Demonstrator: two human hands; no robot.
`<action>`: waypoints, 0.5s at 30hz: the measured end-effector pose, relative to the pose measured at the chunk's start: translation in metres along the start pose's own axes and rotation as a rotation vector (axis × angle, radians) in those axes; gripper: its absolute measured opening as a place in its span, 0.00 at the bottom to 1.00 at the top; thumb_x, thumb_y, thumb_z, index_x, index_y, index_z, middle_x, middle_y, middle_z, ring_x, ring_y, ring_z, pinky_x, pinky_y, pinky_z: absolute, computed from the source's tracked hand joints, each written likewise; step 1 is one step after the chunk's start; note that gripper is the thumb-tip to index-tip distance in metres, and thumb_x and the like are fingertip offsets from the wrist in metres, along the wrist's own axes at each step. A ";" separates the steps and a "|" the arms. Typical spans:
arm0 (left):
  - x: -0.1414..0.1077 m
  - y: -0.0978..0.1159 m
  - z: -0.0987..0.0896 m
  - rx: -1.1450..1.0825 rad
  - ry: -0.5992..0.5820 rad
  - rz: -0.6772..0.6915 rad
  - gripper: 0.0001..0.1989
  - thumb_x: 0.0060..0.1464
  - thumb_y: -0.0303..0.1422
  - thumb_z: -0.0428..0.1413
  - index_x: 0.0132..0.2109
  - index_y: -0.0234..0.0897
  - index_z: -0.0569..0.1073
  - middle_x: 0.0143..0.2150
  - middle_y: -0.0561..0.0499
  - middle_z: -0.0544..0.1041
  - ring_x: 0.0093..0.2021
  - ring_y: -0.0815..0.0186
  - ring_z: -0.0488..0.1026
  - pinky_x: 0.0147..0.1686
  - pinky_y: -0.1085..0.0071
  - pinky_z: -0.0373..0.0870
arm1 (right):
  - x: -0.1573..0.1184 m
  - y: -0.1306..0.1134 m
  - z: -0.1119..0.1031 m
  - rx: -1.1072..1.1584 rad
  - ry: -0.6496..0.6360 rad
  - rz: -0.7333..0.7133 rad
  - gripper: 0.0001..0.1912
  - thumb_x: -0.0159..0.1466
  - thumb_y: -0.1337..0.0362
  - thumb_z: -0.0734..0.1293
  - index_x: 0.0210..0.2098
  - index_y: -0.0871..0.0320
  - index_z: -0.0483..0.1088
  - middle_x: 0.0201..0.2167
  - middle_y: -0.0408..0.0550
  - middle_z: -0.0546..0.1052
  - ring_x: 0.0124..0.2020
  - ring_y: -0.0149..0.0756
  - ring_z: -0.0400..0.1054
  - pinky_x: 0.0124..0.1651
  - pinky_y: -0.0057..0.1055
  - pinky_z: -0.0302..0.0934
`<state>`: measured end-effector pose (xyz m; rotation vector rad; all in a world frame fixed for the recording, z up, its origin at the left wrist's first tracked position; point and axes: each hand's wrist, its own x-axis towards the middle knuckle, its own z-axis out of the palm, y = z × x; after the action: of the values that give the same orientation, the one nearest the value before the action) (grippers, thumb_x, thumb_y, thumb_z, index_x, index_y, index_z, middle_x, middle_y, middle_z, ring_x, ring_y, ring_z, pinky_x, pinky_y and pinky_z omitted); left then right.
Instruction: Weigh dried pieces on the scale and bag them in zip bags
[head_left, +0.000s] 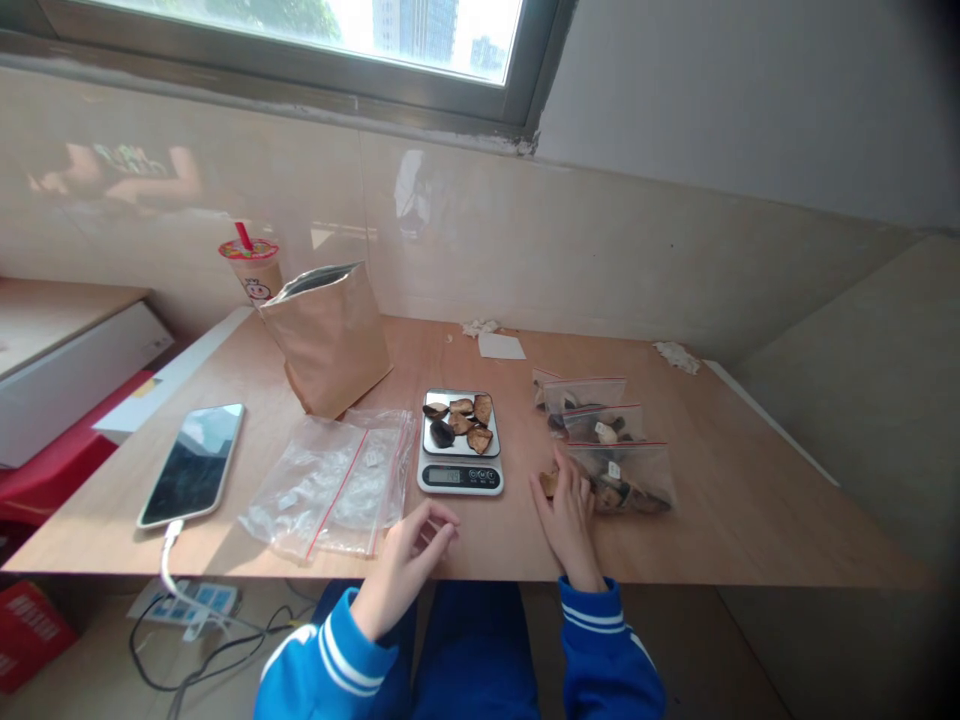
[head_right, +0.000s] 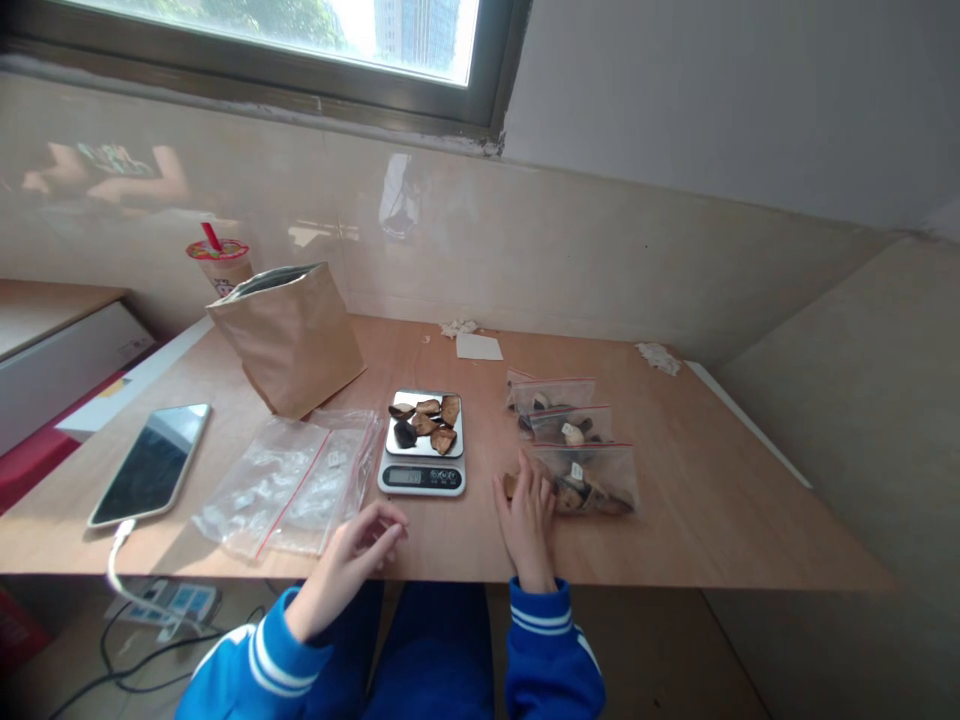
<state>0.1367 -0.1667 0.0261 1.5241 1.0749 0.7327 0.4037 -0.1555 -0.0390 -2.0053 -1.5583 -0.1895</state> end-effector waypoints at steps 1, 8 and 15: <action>0.004 0.007 -0.004 0.007 0.044 0.009 0.15 0.61 0.43 0.49 0.41 0.37 0.71 0.35 0.49 0.75 0.31 0.67 0.72 0.31 0.72 0.67 | -0.001 -0.001 0.001 -0.010 0.001 -0.003 0.30 0.68 0.49 0.53 0.62 0.61 0.57 0.55 0.63 0.69 0.54 0.52 0.61 0.53 0.50 0.58; 0.085 0.029 -0.044 0.294 0.468 0.181 0.19 0.54 0.24 0.47 0.53 0.37 0.68 0.48 0.44 0.73 0.48 0.61 0.72 0.50 0.63 0.69 | 0.000 0.003 0.004 0.011 0.053 -0.009 0.24 0.68 0.52 0.54 0.55 0.61 0.63 0.49 0.62 0.71 0.50 0.52 0.62 0.51 0.48 0.58; 0.145 0.011 -0.056 0.597 0.341 0.177 0.13 0.54 0.24 0.50 0.43 0.37 0.76 0.47 0.44 0.77 0.51 0.55 0.70 0.55 0.57 0.64 | 0.002 0.008 0.006 0.004 0.049 -0.007 0.18 0.67 0.56 0.55 0.47 0.58 0.70 0.45 0.56 0.73 0.45 0.48 0.64 0.48 0.45 0.59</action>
<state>0.1478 -0.0117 0.0362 2.0675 1.5203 0.8605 0.4101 -0.1518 -0.0458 -1.9776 -1.5344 -0.2359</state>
